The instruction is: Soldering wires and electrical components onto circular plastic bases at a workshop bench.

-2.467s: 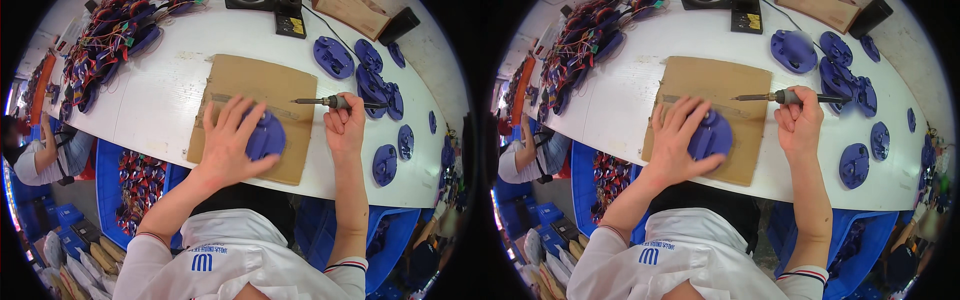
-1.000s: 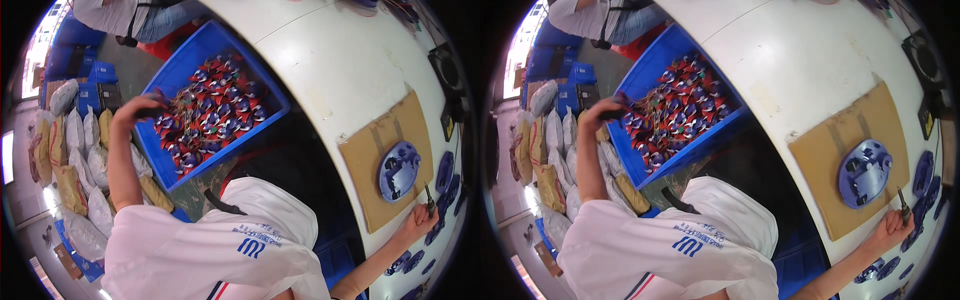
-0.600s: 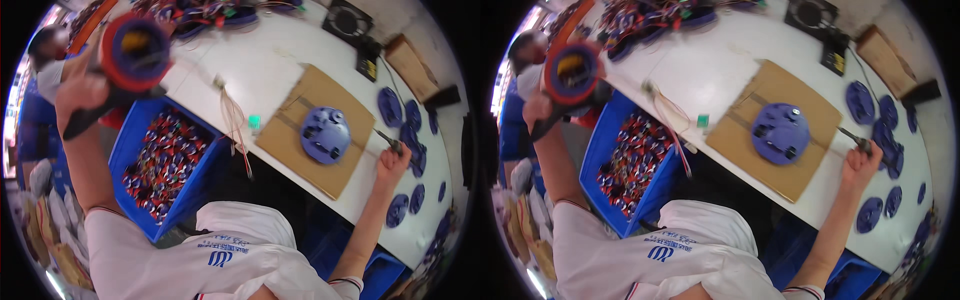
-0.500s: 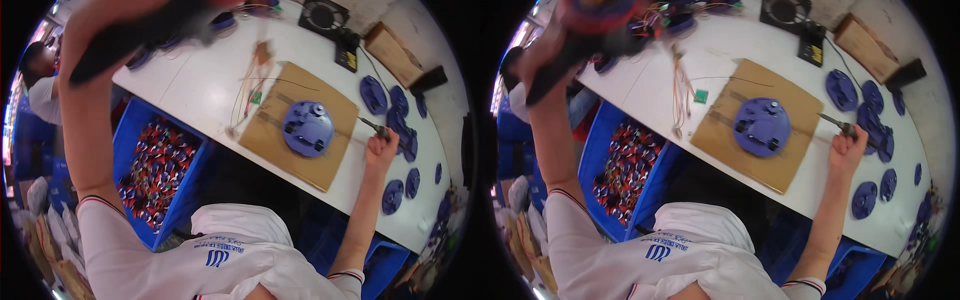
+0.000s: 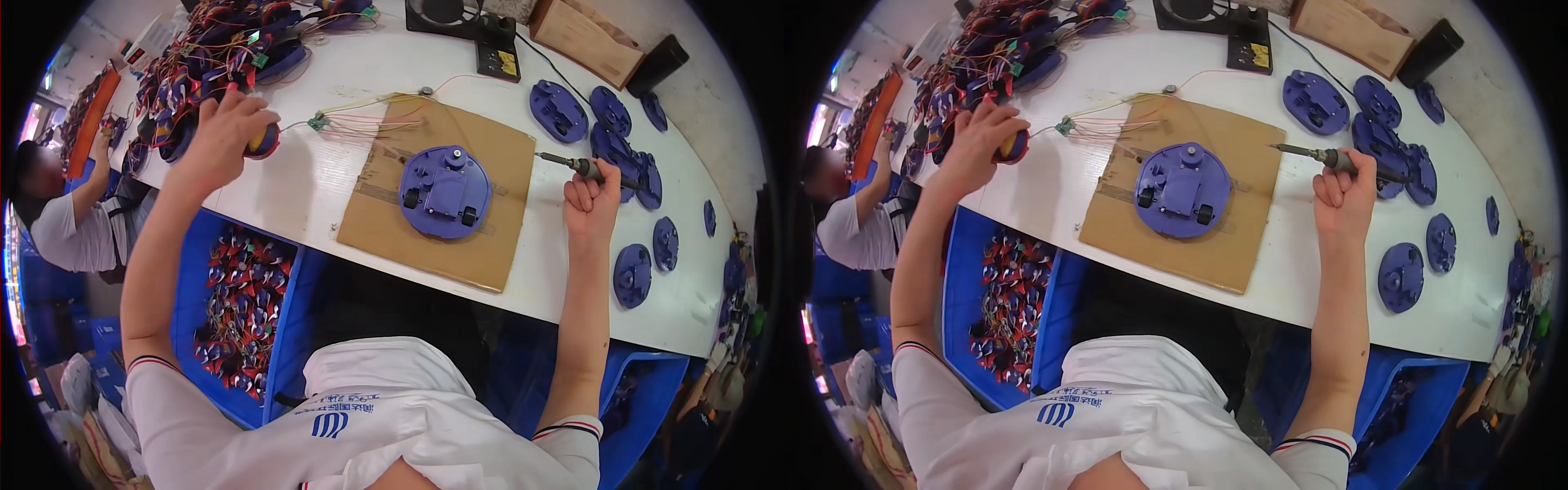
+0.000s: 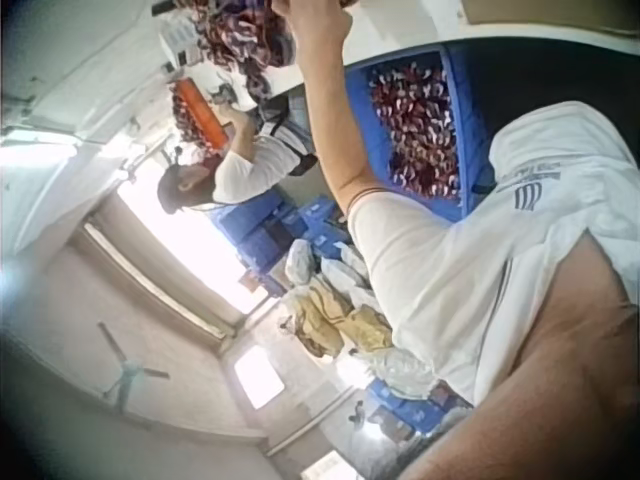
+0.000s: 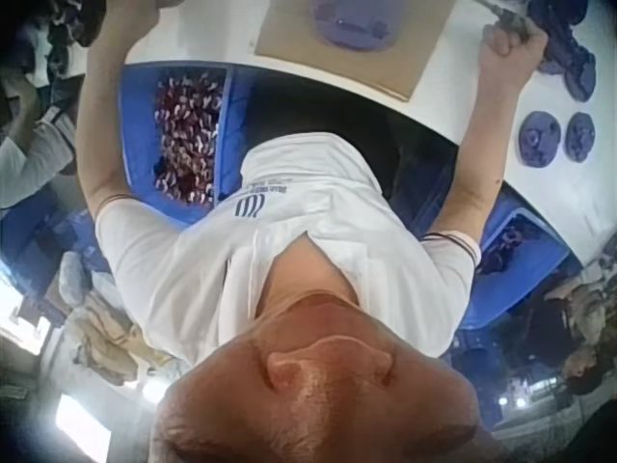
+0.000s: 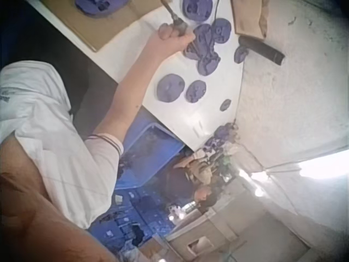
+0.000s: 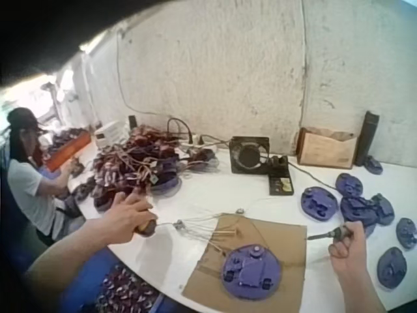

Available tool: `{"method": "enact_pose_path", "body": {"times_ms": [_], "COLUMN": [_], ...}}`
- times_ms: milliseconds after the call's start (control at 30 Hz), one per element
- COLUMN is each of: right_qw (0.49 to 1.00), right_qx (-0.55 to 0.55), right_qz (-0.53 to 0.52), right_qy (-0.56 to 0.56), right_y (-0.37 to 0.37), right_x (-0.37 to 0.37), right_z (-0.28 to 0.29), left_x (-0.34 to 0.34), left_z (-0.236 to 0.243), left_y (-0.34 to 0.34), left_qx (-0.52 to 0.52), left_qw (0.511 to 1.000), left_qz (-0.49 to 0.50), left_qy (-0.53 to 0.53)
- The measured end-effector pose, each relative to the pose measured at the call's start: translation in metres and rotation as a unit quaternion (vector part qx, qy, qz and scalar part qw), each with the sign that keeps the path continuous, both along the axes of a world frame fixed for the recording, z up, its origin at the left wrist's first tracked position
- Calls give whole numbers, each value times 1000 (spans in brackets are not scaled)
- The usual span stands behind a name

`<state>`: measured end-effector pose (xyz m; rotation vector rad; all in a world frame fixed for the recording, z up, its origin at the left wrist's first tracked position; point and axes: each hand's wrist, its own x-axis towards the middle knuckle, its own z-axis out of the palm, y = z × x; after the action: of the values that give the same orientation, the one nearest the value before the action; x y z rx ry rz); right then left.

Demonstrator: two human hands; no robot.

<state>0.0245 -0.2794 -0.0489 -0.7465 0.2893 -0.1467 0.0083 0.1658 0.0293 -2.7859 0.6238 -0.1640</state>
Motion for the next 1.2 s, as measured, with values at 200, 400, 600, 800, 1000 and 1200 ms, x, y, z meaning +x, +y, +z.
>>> {"method": "enact_pose_path", "body": {"times_ms": [200, 400, 600, 800, 1000, 1200], "right_qw": [1000, 999, 999, 998, 989, 973], "right_qx": [20, 22, 14, -28, -107, -187], "right_qz": [10, 32, 29, 55, 106, 132], "right_qy": [-15, -30, -24, -25, -18, -10], "right_y": [1, 2, 5, 16, 45, 75], "right_x": [-5, -7, -9, -16, -29, -42], "right_z": [1, 1, 3, 5, 8, 13], "left_x": [22, 84, 96, 57, -27, -75], "left_z": [-31, -53, -71, -54, -54, -81], "left_y": [-68, -178, -178, -174, -162, -152], "left_qx": [-271, -331, -244, -605, -788, -769], "left_qw": [941, 874, 894, 780, 585, 622], "left_qz": [-126, -356, -353, -27, 114, 135], "left_qy": [-156, 10, 127, 155, 155, 63]}}
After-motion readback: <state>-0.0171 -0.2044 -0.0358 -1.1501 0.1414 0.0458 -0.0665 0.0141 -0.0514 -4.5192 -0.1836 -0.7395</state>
